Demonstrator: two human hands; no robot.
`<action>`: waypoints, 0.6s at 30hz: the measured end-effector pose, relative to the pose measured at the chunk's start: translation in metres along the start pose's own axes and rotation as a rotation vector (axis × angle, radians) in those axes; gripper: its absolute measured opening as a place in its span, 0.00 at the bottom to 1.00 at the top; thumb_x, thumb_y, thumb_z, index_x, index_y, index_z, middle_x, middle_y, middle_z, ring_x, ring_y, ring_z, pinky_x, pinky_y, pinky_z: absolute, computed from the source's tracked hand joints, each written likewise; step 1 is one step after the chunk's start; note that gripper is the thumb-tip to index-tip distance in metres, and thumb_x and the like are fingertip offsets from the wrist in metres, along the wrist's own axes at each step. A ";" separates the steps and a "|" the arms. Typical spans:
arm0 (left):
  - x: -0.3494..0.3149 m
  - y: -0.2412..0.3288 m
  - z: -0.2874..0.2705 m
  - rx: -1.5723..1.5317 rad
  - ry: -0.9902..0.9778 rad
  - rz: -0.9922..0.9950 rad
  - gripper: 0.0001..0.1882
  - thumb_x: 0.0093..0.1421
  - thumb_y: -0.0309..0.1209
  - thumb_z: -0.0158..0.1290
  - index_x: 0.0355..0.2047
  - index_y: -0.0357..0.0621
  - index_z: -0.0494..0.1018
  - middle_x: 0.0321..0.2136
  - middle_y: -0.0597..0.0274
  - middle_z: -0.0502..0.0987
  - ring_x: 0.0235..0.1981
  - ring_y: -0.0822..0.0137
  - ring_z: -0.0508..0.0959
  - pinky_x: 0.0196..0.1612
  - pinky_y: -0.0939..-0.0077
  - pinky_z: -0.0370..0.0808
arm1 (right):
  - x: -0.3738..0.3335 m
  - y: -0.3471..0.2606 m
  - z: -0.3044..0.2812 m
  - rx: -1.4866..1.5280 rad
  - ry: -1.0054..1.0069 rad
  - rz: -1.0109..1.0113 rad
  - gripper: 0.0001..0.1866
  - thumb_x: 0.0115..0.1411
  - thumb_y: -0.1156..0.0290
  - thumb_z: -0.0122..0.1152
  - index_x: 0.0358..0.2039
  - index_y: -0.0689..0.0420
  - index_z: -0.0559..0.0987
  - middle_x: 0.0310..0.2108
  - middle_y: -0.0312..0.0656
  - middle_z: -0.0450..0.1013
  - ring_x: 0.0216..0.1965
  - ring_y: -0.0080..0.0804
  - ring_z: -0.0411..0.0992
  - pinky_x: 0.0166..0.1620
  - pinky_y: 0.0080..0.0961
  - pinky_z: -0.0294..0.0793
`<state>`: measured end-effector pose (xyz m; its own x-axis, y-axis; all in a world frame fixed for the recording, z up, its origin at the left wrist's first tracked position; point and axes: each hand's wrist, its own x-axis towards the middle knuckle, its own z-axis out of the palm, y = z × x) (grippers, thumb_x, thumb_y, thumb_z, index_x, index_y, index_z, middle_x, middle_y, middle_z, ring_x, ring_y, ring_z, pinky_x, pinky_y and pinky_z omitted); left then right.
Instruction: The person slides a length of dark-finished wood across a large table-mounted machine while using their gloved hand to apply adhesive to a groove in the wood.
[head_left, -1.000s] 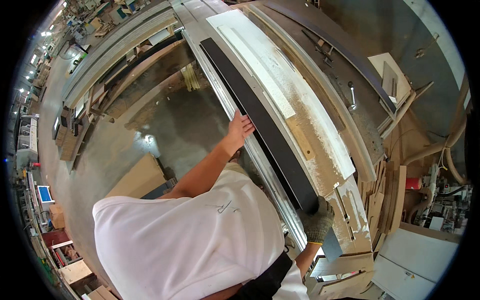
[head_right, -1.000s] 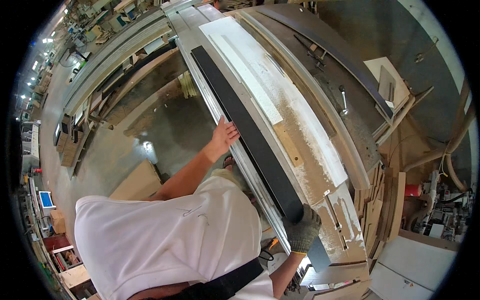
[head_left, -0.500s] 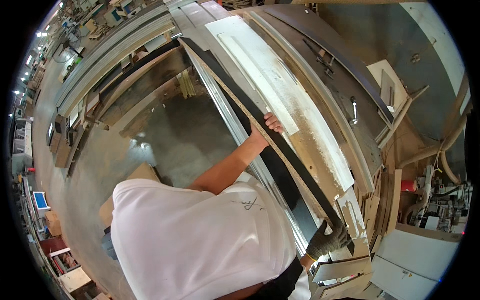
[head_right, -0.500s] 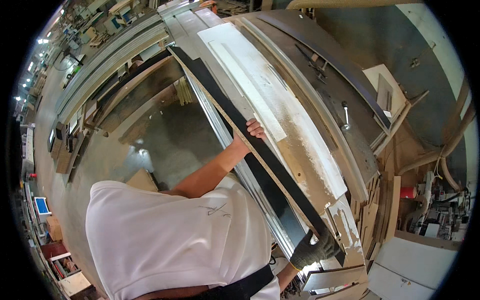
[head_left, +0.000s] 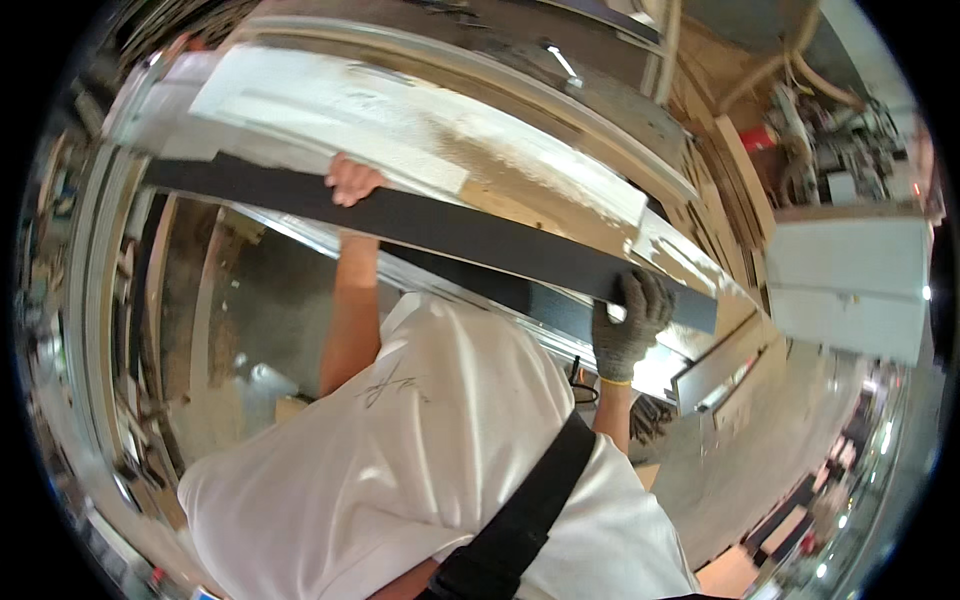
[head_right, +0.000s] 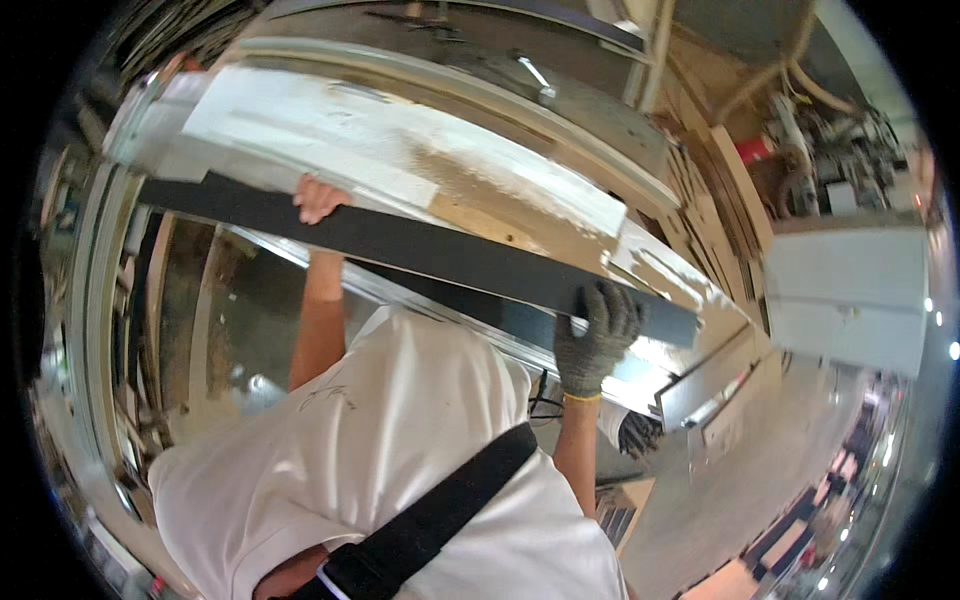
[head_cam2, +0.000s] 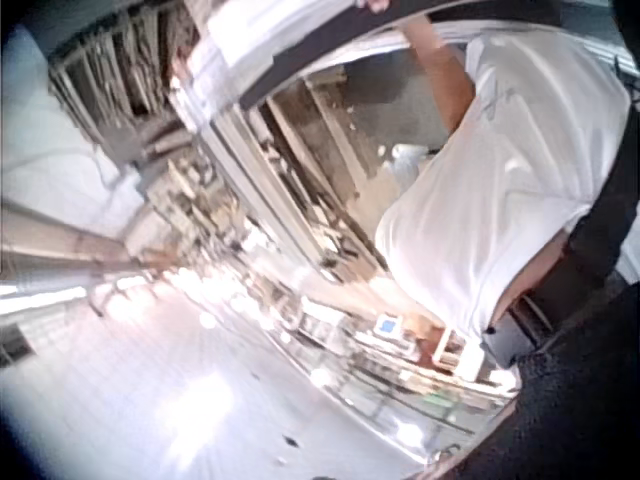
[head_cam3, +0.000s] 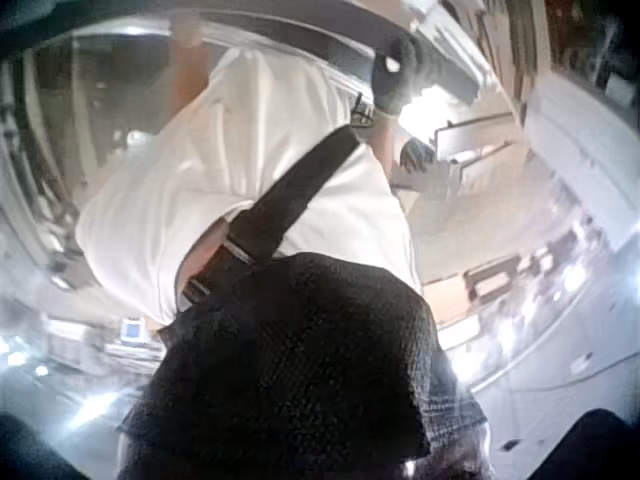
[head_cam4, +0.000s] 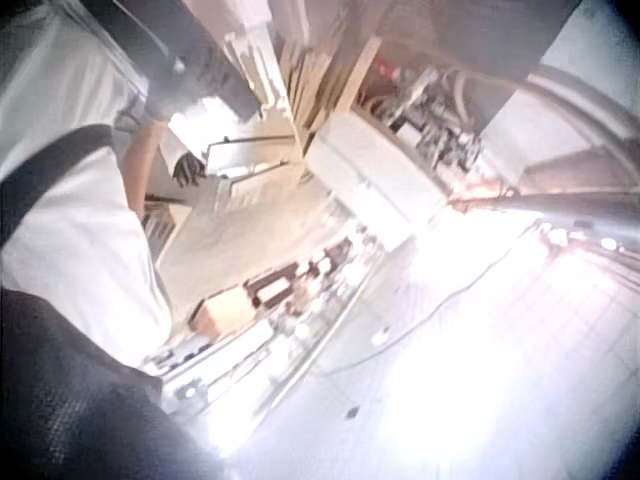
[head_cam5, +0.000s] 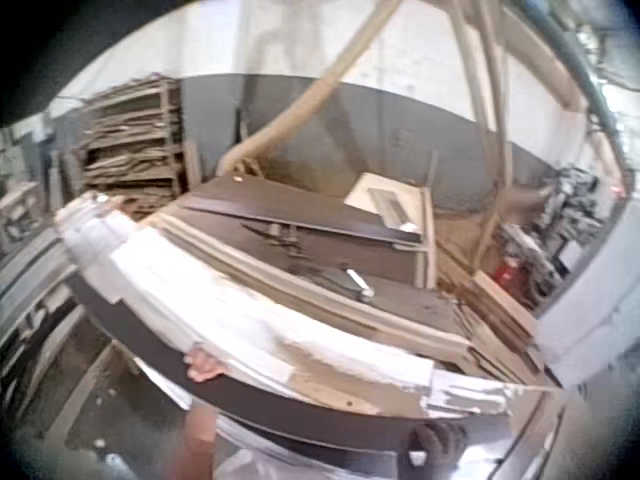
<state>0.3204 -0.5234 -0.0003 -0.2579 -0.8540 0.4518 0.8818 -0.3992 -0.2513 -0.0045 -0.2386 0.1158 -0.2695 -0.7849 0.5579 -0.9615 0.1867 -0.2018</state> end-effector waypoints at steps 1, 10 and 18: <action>0.002 -0.002 0.005 0.005 0.015 0.001 0.15 0.71 0.31 0.42 0.25 0.51 0.68 0.15 0.73 0.69 0.17 0.72 0.69 0.30 0.78 0.69 | -0.003 -0.002 -0.003 0.012 0.011 -0.006 0.23 0.50 0.67 0.74 0.48 0.48 0.79 0.52 0.43 0.74 0.59 0.46 0.69 0.69 0.55 0.53; 0.017 0.002 0.015 0.033 0.126 0.029 0.13 0.69 0.25 0.41 0.27 0.49 0.68 0.11 0.71 0.67 0.14 0.75 0.67 0.24 0.81 0.65 | 0.003 -0.010 0.011 -0.014 0.035 0.006 0.25 0.49 0.64 0.74 0.48 0.45 0.77 0.53 0.37 0.73 0.58 0.44 0.68 0.68 0.59 0.52; 0.000 -0.002 0.003 0.114 0.373 0.044 0.42 0.48 0.75 0.56 0.39 0.46 0.74 0.24 0.70 0.68 0.27 0.71 0.68 0.38 0.76 0.68 | 0.010 0.006 0.011 -0.024 -0.105 0.056 0.23 0.45 0.65 0.78 0.42 0.47 0.80 0.39 0.36 0.78 0.49 0.41 0.74 0.70 0.56 0.50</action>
<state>0.3194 -0.5218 0.0031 -0.3259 -0.9405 0.0956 0.9281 -0.3376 -0.1569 -0.0121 -0.2520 0.1116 -0.3170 -0.8300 0.4590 -0.9464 0.2452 -0.2104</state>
